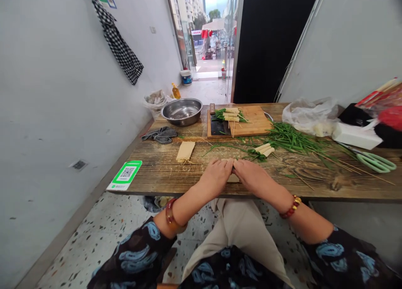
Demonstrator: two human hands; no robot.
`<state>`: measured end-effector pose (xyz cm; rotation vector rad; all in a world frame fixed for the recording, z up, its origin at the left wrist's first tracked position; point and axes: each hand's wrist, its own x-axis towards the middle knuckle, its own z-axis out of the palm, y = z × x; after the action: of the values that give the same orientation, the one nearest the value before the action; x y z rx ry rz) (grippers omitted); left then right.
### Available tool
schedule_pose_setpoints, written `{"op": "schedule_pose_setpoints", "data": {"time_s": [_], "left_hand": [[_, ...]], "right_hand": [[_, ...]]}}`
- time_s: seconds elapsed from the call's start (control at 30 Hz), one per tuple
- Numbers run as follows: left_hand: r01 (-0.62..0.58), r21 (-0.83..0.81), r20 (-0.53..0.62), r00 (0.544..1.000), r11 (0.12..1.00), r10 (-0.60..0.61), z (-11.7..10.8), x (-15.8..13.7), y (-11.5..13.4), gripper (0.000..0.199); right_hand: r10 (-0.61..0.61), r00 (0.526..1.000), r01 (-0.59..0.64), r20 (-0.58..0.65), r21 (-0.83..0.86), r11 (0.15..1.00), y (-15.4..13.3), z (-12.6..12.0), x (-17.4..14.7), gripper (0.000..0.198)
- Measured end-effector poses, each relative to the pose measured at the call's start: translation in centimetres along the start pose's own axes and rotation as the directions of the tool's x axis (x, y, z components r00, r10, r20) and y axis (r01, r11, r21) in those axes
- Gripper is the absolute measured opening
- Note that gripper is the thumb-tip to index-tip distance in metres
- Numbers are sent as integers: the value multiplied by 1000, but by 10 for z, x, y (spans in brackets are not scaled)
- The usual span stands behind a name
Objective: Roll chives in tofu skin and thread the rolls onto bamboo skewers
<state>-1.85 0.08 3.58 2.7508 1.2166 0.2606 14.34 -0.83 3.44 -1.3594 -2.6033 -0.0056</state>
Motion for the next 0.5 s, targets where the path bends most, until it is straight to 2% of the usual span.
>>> {"op": "schedule_pose_setpoints", "data": {"time_s": [0.1,0.2,0.23,0.3,0.4,0.47,0.5], "left_hand": [[43,-101,39,998,994,-39,2,3,-6,17],[92,-361,113,992,928,-55,-4,7,-15,14],[122,-474,166,985,872,-48,-7,8,-18,16],[219,-686,278,960,693,-28,-12,8,-21,19],[363,-859,386,922,361,-7,-16,6,-21,20],[412,-884,421,907,222,-5,-17,5,-18,21],[421,-885,427,904,200,-17,-17,4,-16,22]], "right_hand": [[36,999,-38,39,39,999,6,-2,0,21],[16,999,-21,51,97,995,20,-8,-3,25],[11,1000,-13,17,131,991,25,-13,-5,24],[58,988,-26,-146,209,978,35,-25,-9,25],[133,887,-5,-441,278,960,38,-47,-15,28],[15,856,101,-516,196,975,30,-54,-17,30],[-87,861,168,-500,119,978,24,-55,-17,33]]}}
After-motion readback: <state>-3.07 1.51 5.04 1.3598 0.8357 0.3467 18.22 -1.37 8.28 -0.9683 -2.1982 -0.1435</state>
